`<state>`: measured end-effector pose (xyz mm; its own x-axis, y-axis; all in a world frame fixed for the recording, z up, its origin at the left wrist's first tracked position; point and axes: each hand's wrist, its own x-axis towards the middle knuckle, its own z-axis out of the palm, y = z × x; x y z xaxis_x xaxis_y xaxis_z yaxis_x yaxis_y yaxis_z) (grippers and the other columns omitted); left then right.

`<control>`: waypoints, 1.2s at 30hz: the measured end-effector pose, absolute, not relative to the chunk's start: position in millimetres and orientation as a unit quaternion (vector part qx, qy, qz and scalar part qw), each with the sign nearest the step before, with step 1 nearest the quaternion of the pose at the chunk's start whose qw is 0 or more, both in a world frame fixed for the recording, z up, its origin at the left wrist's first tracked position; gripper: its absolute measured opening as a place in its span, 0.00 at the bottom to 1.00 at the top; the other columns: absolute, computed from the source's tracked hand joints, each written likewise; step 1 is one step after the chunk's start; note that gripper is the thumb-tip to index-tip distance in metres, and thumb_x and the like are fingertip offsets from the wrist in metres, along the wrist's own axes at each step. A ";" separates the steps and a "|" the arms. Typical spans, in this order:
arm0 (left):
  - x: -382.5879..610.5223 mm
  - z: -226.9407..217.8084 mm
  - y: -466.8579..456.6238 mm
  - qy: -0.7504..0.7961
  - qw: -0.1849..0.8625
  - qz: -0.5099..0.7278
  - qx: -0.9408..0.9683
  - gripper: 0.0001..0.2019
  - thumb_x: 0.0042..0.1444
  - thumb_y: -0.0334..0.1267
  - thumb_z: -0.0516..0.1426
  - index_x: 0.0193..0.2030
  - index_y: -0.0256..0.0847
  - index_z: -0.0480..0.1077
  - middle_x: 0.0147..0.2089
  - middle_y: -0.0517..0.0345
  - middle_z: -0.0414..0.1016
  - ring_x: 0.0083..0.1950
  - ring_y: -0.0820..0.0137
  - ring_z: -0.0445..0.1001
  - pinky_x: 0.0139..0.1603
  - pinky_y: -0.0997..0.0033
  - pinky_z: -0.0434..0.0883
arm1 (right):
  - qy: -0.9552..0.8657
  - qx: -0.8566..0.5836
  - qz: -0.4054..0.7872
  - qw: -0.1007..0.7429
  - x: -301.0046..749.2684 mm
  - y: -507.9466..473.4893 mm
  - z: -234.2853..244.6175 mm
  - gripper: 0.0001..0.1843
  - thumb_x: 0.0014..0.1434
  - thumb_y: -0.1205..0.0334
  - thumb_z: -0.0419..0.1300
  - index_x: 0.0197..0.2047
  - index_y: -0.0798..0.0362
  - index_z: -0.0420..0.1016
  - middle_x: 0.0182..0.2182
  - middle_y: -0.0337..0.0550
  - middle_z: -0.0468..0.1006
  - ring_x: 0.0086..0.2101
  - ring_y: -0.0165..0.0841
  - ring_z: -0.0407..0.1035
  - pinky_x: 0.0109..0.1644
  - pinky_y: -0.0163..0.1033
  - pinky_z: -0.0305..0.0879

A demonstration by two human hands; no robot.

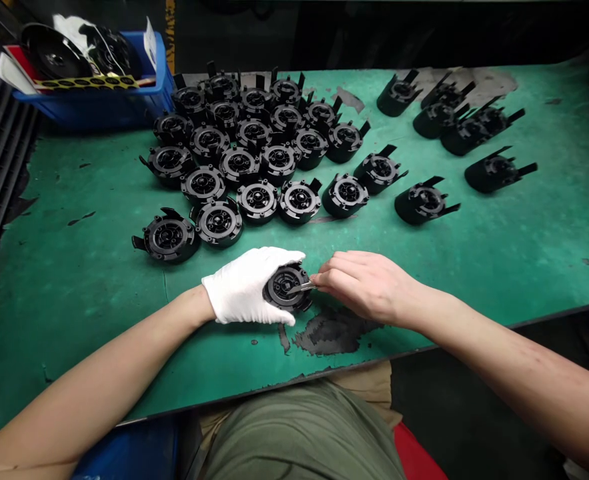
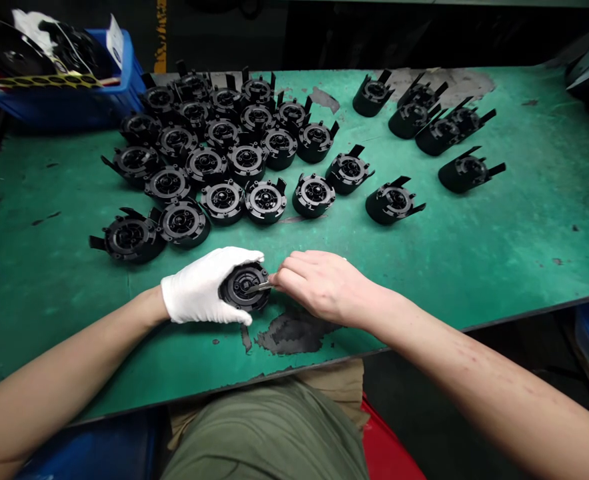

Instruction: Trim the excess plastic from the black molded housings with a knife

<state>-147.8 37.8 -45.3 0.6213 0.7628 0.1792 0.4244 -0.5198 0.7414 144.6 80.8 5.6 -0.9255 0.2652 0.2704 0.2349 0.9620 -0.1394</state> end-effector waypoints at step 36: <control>-147.1 -45.6 38.2 0.353 0.357 0.251 0.828 0.54 0.50 0.63 0.77 0.77 0.46 0.63 0.71 0.39 0.77 0.72 0.42 0.77 0.75 0.38 0.73 | -0.998 -0.056 -0.005 0.036 140.5 105.4 35.6 0.10 0.75 0.74 0.55 0.48 0.53 0.76 0.38 0.46 0.80 0.36 0.37 0.67 0.39 0.43 0.60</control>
